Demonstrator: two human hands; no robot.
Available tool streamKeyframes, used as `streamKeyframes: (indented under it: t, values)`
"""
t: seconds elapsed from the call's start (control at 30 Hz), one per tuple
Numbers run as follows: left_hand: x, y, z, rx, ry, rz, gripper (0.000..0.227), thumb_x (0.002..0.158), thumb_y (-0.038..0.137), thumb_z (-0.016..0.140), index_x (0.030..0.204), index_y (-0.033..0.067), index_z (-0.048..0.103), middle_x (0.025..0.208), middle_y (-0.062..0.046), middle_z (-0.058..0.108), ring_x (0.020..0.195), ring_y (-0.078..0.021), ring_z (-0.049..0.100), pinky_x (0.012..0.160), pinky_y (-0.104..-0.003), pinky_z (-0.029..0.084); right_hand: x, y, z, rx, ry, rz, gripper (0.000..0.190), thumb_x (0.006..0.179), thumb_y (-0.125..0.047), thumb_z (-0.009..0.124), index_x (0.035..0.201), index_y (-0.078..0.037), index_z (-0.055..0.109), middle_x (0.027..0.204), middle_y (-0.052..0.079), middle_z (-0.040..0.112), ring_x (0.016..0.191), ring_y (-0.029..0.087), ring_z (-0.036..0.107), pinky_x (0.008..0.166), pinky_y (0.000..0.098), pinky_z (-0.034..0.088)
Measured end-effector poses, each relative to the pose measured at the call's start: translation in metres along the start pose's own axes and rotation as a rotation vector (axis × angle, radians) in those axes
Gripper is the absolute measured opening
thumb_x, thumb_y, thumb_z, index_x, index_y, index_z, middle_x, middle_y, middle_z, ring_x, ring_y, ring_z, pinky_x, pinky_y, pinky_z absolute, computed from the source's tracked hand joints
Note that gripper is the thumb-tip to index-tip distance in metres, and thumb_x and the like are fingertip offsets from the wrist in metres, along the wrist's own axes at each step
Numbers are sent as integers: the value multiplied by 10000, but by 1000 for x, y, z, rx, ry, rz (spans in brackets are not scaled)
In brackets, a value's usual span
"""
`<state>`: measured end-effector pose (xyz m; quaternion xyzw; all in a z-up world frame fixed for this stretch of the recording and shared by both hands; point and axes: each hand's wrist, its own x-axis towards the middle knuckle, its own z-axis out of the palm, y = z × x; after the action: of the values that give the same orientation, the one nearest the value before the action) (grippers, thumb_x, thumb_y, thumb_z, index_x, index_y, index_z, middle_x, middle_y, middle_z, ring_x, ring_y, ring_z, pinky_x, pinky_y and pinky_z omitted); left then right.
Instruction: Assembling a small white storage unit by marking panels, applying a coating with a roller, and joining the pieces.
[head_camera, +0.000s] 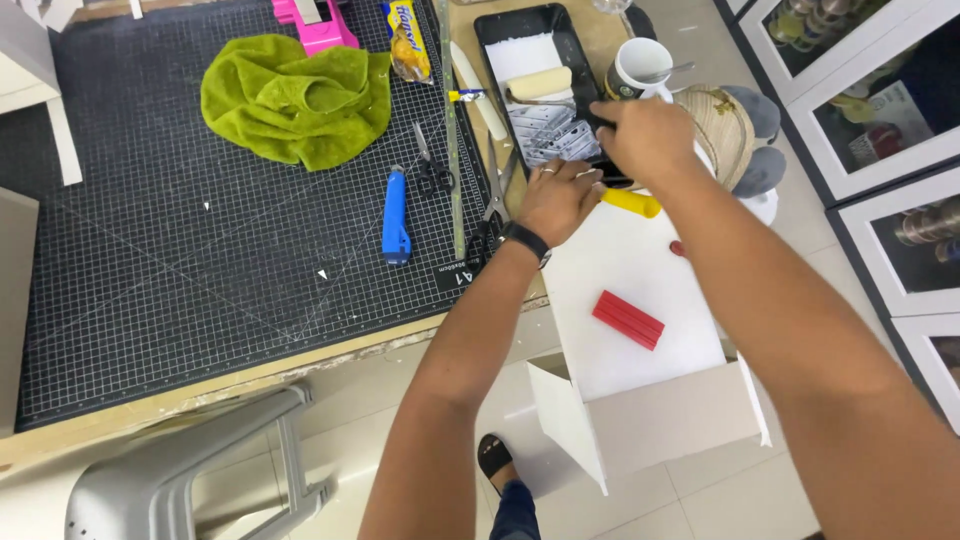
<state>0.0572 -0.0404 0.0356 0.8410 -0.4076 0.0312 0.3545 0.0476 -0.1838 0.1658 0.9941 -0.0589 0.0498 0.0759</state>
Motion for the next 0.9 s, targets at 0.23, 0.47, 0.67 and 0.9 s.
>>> streamKeyframes:
  t: [0.23, 0.47, 0.67, 0.9]
  values:
    - [-41, -21, -1, 144, 387, 92, 167, 871, 103, 744, 1032, 117, 786, 1058, -53, 709, 1046, -321, 586, 906, -494, 498, -21, -18, -108, -50, -349, 80, 409, 918, -420, 598, 1311, -461, 706, 1237, 116, 732, 1102, 400, 671, 854, 496, 541]
    - [-58, -34, 18, 190, 451, 87, 243, 843, 25, 705, 1033, 137, 806, 1041, -59, 679, 1076, -328, 575, 790, -471, 526, 1, -15, -77, -67, -300, 88, 384, 926, -391, 605, 1289, -447, 717, 1216, 71, 736, 1097, 362, 676, 753, 460, 559]
    - [-65, -26, 14, 289, 403, 81, 409, 811, -45, 694, 1198, 76, 747, 1142, -98, 656, 1106, -339, 571, 790, -478, 577, 20, -18, -64, -114, -339, 85, 404, 909, -364, 598, 1288, -443, 716, 1203, 63, 741, 1067, 350, 701, 785, 442, 553]
    - [-73, -24, 23, 312, 313, 27, 473, 846, -69, 680, 1305, 46, 674, 1342, -145, 576, 1255, -384, 557, 853, -507, 591, 2, -23, -109, -154, -484, 124, 342, 884, -332, 611, 1149, -470, 776, 1158, -78, 760, 1082, 281, 692, 776, 388, 535]
